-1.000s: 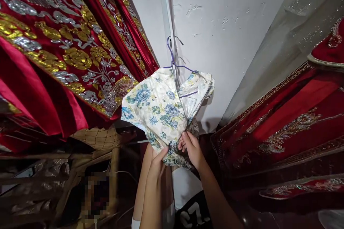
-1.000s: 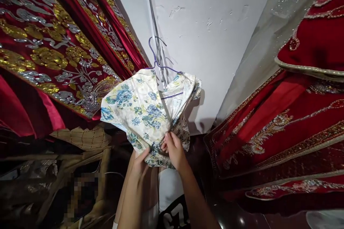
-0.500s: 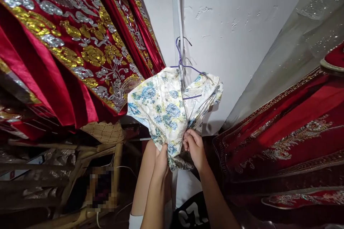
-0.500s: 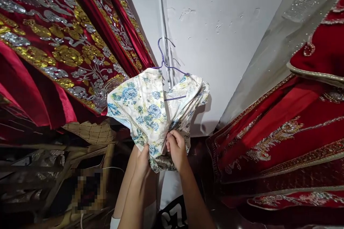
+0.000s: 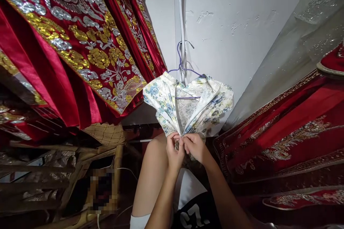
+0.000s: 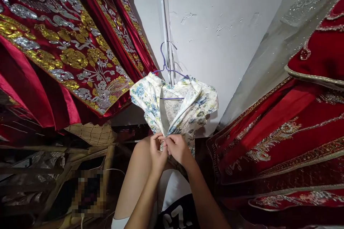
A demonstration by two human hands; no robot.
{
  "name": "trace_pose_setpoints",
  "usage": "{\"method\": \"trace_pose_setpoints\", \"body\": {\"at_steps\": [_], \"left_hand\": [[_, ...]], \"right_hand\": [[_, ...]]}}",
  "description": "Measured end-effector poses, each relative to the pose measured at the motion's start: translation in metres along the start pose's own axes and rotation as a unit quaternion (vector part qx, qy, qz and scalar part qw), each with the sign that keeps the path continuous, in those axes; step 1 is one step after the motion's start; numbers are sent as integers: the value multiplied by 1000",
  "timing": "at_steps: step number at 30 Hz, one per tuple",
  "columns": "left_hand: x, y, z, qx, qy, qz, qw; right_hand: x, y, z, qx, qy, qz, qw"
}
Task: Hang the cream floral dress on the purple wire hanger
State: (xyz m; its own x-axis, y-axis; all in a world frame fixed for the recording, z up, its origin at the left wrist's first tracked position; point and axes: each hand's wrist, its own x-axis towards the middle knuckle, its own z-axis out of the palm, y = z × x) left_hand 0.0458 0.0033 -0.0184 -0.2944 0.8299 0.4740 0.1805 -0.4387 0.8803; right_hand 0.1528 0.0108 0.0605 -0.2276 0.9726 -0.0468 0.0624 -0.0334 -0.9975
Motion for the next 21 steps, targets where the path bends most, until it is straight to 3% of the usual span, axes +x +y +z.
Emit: {"method": "trace_pose_setpoints", "body": {"at_steps": [4,7,9,11,13,15,19,21], "left_hand": [[-2,-5,17,-9,-17,-29,999],[-4,-8,25,26,-49,-15,998],[-1,-8,27,56,-111,18,992],[10,-5,22,89,-194,54,975],[31,5,14,106,-253,73,959],[63,24,3,97,-254,92,958],[139,82,-6,81,-129,188,970],[170,110,-3,116,-125,223,960]], "right_hand": [[41,-50,-25,-44,44,-72,995],[83,-105,-36,-58,132,-152,978],[103,-134,-37,-69,163,-214,961],[111,-146,-35,-66,168,-243,953],[107,-145,-34,-55,162,-249,953],[97,-137,-34,-46,153,-248,956],[81,-128,-36,-42,123,-241,962],[81,-129,-38,-43,110,-250,961]]}}
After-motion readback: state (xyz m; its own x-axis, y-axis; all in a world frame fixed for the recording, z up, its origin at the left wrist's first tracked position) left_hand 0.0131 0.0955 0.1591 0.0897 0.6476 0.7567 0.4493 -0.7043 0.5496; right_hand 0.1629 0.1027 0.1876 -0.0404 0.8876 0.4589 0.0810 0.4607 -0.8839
